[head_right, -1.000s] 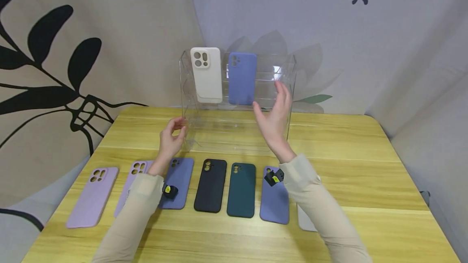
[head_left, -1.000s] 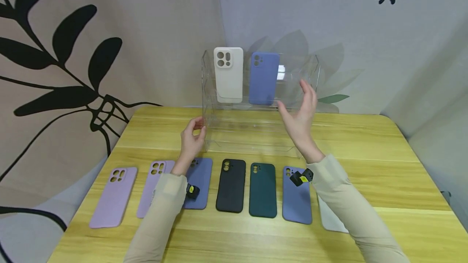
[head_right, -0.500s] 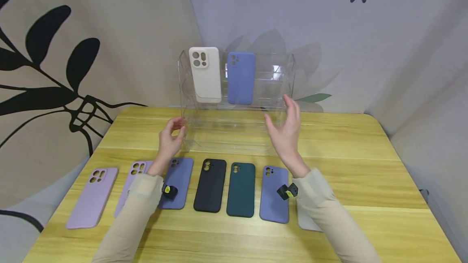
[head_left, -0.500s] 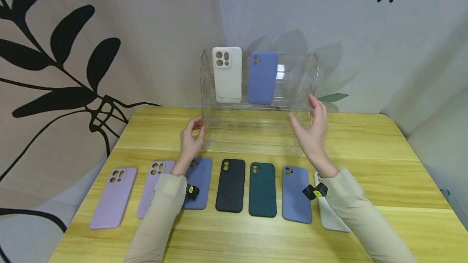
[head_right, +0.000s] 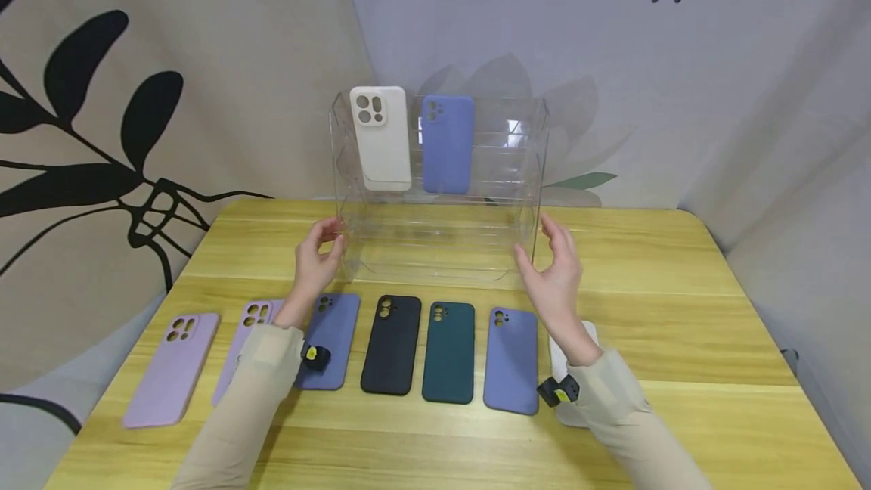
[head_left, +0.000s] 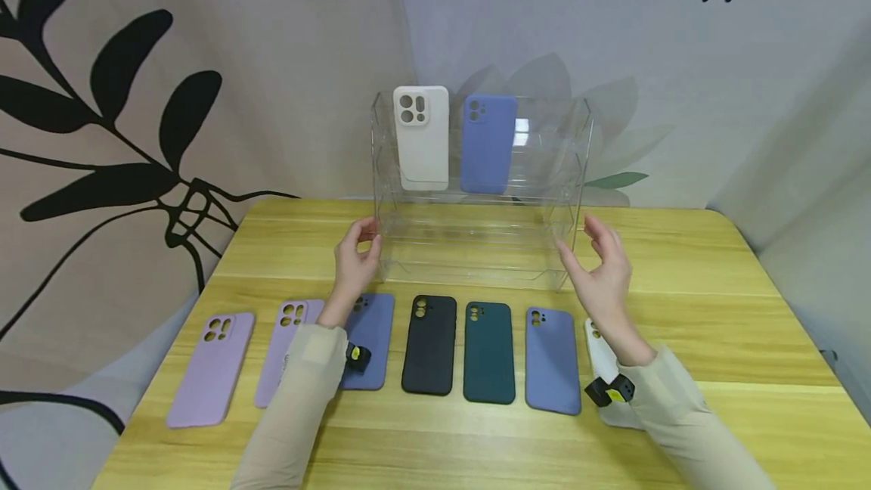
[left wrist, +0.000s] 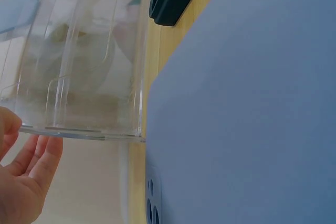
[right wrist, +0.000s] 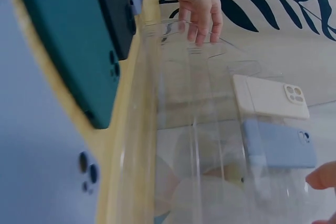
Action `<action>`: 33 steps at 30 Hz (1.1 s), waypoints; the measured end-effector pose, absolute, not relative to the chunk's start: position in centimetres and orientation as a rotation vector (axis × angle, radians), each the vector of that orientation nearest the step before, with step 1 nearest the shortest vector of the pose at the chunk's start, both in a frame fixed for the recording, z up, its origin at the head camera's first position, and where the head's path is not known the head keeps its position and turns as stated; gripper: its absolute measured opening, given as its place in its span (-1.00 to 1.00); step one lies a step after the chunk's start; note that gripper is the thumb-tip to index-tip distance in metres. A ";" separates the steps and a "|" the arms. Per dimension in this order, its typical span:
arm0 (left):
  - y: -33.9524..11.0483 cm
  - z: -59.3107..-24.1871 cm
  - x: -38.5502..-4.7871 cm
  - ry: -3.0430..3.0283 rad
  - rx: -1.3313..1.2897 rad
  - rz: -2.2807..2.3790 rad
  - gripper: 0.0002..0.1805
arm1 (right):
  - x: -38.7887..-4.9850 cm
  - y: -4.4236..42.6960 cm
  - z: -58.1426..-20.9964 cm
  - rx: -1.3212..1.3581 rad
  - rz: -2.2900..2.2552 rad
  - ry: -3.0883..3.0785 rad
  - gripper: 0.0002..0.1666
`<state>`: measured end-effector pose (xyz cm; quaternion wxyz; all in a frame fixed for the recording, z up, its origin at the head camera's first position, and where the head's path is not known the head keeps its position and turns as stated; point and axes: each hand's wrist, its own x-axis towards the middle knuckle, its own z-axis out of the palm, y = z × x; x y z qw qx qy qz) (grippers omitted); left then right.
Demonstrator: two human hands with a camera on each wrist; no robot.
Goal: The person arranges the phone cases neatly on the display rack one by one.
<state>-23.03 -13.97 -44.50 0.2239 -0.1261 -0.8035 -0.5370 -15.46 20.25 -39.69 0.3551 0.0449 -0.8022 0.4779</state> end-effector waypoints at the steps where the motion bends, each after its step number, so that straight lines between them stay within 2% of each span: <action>1: -13.9 -44.5 -23.0 -2.218 -0.347 -1.480 -0.70 | -15.2 20.5 -39.9 0.109 1.228 -2.078 -0.44; 7: -13.8 -44.3 -22.9 -2.208 -0.358 -1.463 -0.71 | -13.8 22.0 -41.5 0.082 1.233 -2.150 -0.41; 14: -13.0 -41.8 -21.2 -2.208 -0.388 -1.455 -0.72 | -11.9 23.4 -42.9 0.052 1.250 -2.263 -0.37; 22: -13.0 -41.7 -21.0 -2.203 -0.384 -1.427 -0.73 | -9.9 24.8 -44.1 -0.006 1.190 -2.421 -0.35; 33: -13.0 -41.6 -20.9 -2.200 -0.400 -1.451 -0.72 | -8.2 26.2 -45.4 -0.080 1.056 -2.642 -0.16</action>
